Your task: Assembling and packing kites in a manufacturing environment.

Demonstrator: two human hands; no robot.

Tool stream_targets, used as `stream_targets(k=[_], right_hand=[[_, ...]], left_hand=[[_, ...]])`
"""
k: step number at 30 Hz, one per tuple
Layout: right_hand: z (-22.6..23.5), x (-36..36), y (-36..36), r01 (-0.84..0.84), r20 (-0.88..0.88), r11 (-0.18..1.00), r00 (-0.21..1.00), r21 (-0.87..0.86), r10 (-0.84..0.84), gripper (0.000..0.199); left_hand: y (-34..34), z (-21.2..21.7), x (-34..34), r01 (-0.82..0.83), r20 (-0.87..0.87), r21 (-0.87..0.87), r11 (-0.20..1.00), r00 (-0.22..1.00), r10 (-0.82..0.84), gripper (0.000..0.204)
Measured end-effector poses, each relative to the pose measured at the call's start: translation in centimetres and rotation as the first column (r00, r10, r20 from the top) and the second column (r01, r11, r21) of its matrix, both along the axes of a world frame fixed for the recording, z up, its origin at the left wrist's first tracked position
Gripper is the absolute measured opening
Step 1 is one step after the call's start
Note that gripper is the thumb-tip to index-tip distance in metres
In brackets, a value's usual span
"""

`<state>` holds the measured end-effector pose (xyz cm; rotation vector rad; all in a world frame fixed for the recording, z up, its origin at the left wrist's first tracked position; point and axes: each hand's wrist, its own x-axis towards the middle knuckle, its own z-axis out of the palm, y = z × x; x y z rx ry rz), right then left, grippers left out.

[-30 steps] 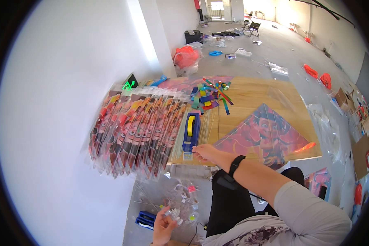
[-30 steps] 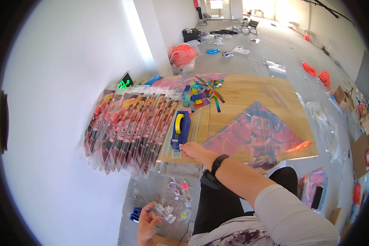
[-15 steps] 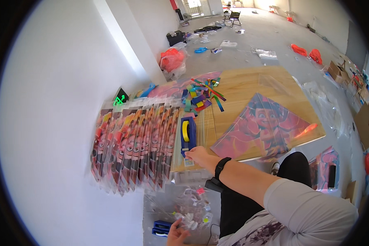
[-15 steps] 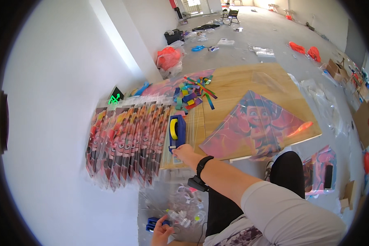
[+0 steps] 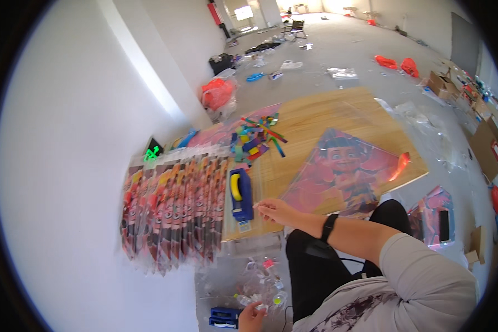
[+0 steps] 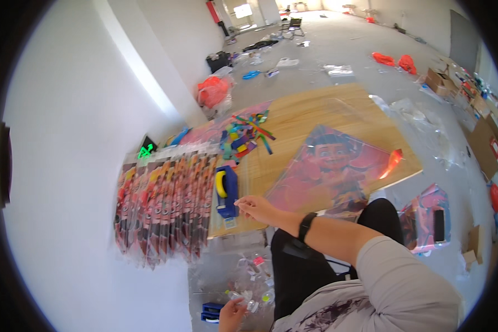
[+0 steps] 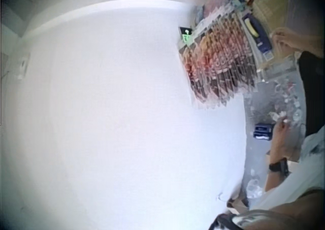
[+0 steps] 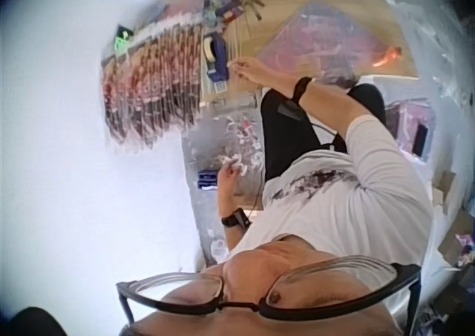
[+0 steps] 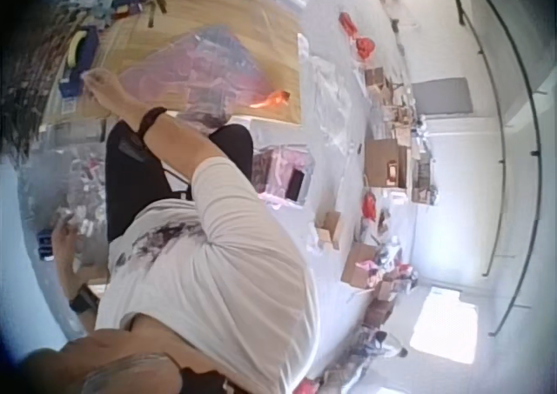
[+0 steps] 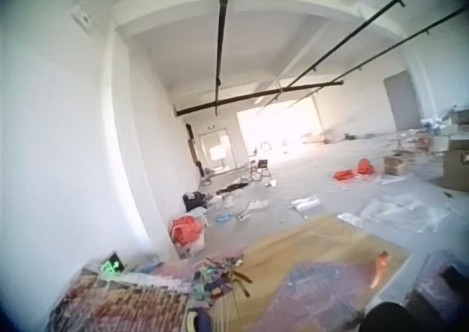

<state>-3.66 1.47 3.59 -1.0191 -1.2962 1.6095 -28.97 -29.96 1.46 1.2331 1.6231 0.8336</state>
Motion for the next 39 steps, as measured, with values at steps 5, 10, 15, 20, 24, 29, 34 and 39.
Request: stream_targets(k=[5,10,15,20,24,29,34,39], right_hand=[[4.2,14.1,-6.2,0.218,-0.245,0.958,0.934,-0.184,-0.26,0.029],[6.3,24.6,-13.3,0.631,-0.298,0.771,0.721,-0.093,-0.626,0.028],[8.1,31.3,-20.2,0.817,-0.45,0.573,0.537,0.067,-0.714,0.023],[9.2,35.1,-24.3,0.83,-0.613,0.532,0.512,0.17,-0.602,0.028],[10.6,36.3,-25.4,0.87,-0.657,0.471,0.441,0.146,-0.611,0.025],[10.6,36.8,-24.8,0.899,-0.685,0.426,0.371,0.097,-0.627,0.026],[10.2,36.2,-24.5,0.867,-0.734,0.497,0.359,0.033,-0.577,0.024],[10.6,35.4,-24.7,0.849,-0.714,0.527,0.395,0.043,-0.578,0.021]], left_hand=[[2.9,-2.1,1.8,0.139,-0.134,0.01,0.99,0.982,-0.136,0.022],[7.9,5.3,10.2,0.321,-0.173,0.111,0.941,0.938,-0.299,0.019],[9.8,10.6,17.9,0.506,-0.279,0.323,0.8,0.859,-0.43,0.009],[10.9,11.2,21.1,0.537,-0.35,0.449,0.714,0.841,-0.413,0.009],[10.6,14.4,23.1,0.456,-0.23,0.515,0.726,0.889,-0.395,0.009],[10.7,16.8,23.1,0.453,-0.401,0.535,0.714,0.879,-0.257,0.015],[11.8,18.5,22.8,0.31,-0.385,0.578,0.755,0.919,-0.082,0.017],[12.4,18.2,21.6,0.443,-0.434,0.546,0.711,0.876,-0.212,0.02]])
